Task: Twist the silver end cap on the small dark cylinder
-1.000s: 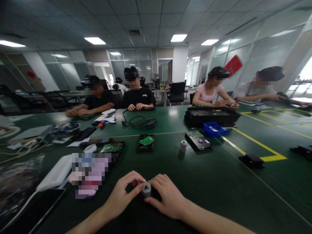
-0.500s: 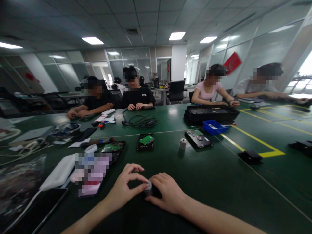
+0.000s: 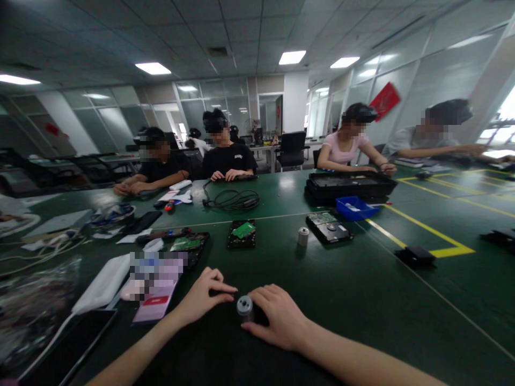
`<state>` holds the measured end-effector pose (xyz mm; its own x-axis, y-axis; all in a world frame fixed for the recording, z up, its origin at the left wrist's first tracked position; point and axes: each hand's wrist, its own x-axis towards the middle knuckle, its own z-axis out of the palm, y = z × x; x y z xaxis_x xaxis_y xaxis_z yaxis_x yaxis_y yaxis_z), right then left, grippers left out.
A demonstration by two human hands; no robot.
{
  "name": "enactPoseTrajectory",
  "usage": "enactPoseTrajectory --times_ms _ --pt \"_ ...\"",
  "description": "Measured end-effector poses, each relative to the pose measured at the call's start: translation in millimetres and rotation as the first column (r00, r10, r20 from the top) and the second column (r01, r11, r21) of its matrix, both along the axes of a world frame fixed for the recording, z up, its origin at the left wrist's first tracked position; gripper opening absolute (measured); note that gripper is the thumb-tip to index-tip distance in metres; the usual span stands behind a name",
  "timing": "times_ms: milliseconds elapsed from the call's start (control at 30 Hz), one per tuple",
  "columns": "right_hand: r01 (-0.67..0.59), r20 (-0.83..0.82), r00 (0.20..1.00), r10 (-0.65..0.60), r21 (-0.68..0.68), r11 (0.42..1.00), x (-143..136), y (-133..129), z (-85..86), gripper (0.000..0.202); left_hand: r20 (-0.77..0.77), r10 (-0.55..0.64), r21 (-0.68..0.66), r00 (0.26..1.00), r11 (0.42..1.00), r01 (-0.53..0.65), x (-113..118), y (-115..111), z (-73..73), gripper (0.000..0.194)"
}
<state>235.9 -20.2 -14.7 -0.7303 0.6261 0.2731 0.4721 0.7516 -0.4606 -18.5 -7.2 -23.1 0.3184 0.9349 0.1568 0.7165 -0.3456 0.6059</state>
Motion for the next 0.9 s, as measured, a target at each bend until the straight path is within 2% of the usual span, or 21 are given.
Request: enactPoseTrajectory --times_ms 100,200,267,333,433,600,767,900 --pt "0.005 0.0 1.0 -0.005 -0.003 1.0 1 0 -0.6 0.039 -0.013 -0.001 0.001 1.0 1.0 0.001 0 2 -2.9 0.036" --pt "-0.002 0.0 1.0 0.002 -0.005 1.0 1 1 -1.5 0.041 -0.006 -0.018 0.022 1.0 1.0 0.018 3 2 0.1 0.017" --pt "-0.008 -0.005 1.0 0.008 -0.003 1.0 1 1 -2.3 0.04 0.048 0.002 0.06 0.999 0.998 -0.005 6 -1 6.2 0.011" --pt "-0.008 -0.007 1.0 0.008 -0.001 1.0 1 2 -2.9 0.039 0.129 0.03 0.105 0.991 0.994 -0.043 12 -7 15.3 0.013" --pt "-0.014 -0.005 1.0 0.014 0.007 1.0 0 3 -3.9 0.04 0.187 -0.01 0.154 0.982 0.988 -0.02 24 -18 28.2 0.015" --pt "-0.021 0.003 1.0 0.021 0.02 1.0 0 3 -5.6 0.035 0.118 -0.082 0.113 0.99 0.991 0.068 38 -31 32.6 0.015" --pt "-0.028 -0.005 1.0 0.028 0.035 0.999 0 3 -5.8 0.033 0.021 -0.078 0.146 0.997 0.987 0.074 40 -35 35.5 0.015" --pt "-0.025 -0.011 1.0 0.026 0.034 0.999 0 3 -6.1 0.033 0.062 -0.068 0.131 0.996 0.99 0.06 42 -36 36.1 0.016"
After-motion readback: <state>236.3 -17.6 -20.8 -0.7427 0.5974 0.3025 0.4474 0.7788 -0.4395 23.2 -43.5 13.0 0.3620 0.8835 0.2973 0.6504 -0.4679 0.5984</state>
